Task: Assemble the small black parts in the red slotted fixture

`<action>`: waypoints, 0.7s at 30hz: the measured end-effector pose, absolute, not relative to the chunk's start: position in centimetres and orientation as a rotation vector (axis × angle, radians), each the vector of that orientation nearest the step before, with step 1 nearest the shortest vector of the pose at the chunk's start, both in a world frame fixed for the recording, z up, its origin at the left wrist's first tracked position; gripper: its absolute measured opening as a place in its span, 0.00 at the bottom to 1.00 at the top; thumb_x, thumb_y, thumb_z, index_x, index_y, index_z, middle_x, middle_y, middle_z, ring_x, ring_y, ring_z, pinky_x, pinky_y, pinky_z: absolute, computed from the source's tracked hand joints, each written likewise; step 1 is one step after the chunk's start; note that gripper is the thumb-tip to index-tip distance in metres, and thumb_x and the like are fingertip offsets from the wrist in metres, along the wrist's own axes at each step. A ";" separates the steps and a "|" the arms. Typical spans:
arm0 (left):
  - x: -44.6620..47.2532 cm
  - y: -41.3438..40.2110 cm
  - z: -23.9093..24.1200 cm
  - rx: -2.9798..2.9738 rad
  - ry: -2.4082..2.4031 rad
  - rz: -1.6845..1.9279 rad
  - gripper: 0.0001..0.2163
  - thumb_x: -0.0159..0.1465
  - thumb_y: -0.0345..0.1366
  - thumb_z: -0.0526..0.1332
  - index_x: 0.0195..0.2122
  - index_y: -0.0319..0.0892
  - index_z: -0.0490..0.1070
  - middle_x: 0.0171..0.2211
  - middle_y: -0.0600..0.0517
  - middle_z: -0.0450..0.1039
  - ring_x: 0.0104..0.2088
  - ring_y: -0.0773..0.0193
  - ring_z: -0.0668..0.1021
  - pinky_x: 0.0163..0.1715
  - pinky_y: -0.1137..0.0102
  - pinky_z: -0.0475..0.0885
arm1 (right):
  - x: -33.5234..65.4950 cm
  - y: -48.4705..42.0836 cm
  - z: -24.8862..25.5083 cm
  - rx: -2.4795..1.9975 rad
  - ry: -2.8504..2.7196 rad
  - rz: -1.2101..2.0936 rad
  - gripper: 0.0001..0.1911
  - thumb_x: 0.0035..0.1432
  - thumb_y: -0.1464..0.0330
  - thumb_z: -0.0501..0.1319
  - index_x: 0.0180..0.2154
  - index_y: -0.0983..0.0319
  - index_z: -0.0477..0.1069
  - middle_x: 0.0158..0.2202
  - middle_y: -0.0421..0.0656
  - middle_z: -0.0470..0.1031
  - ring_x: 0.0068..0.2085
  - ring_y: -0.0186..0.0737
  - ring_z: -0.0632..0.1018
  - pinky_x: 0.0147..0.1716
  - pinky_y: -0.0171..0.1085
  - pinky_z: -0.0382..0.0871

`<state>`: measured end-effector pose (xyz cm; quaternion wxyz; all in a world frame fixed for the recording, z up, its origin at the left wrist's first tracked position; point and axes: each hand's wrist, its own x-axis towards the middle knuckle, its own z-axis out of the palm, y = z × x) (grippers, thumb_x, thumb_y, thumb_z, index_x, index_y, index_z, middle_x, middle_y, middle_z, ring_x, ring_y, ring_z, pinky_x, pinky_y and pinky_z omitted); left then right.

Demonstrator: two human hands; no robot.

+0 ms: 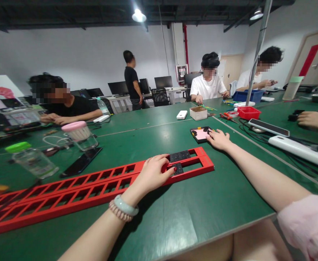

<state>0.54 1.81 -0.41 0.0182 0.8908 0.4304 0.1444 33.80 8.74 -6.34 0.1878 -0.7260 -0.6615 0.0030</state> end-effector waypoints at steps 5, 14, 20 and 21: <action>0.7 1.7 0.0 2.775 1.339 0.417 0.14 0.60 0.47 0.55 0.31 0.42 0.69 0.54 0.45 0.67 0.53 0.51 0.70 0.52 0.57 0.64 | 33.4 9.0 -6.2 -1.984 -1.857 -0.021 0.23 0.62 0.53 0.45 0.44 0.53 0.75 0.62 0.43 0.58 0.61 0.55 0.56 0.54 0.63 0.47; 0.6 1.8 0.0 2.795 1.336 0.407 0.13 0.60 0.47 0.55 0.32 0.42 0.70 0.54 0.45 0.68 0.53 0.52 0.70 0.52 0.58 0.64 | 33.6 9.3 -6.6 -1.962 -1.854 -0.002 0.23 0.62 0.53 0.44 0.39 0.50 0.77 0.53 0.43 0.70 0.57 0.53 0.61 0.52 0.60 0.51; 0.5 1.8 -0.1 2.814 1.317 0.416 0.13 0.61 0.47 0.54 0.32 0.42 0.70 0.54 0.45 0.68 0.53 0.53 0.70 0.51 0.59 0.65 | 33.1 9.2 -6.6 -1.939 -1.806 -0.011 0.23 0.63 0.53 0.42 0.49 0.47 0.70 0.55 0.42 0.68 0.57 0.54 0.61 0.52 0.65 0.46; 0.5 1.8 -0.1 2.815 1.317 0.418 0.13 0.60 0.46 0.55 0.32 0.42 0.70 0.54 0.45 0.68 0.53 0.53 0.70 0.51 0.59 0.65 | 32.9 9.3 -6.6 -1.948 -1.800 -0.019 0.23 0.63 0.53 0.42 0.49 0.47 0.70 0.56 0.43 0.67 0.57 0.55 0.61 0.52 0.66 0.45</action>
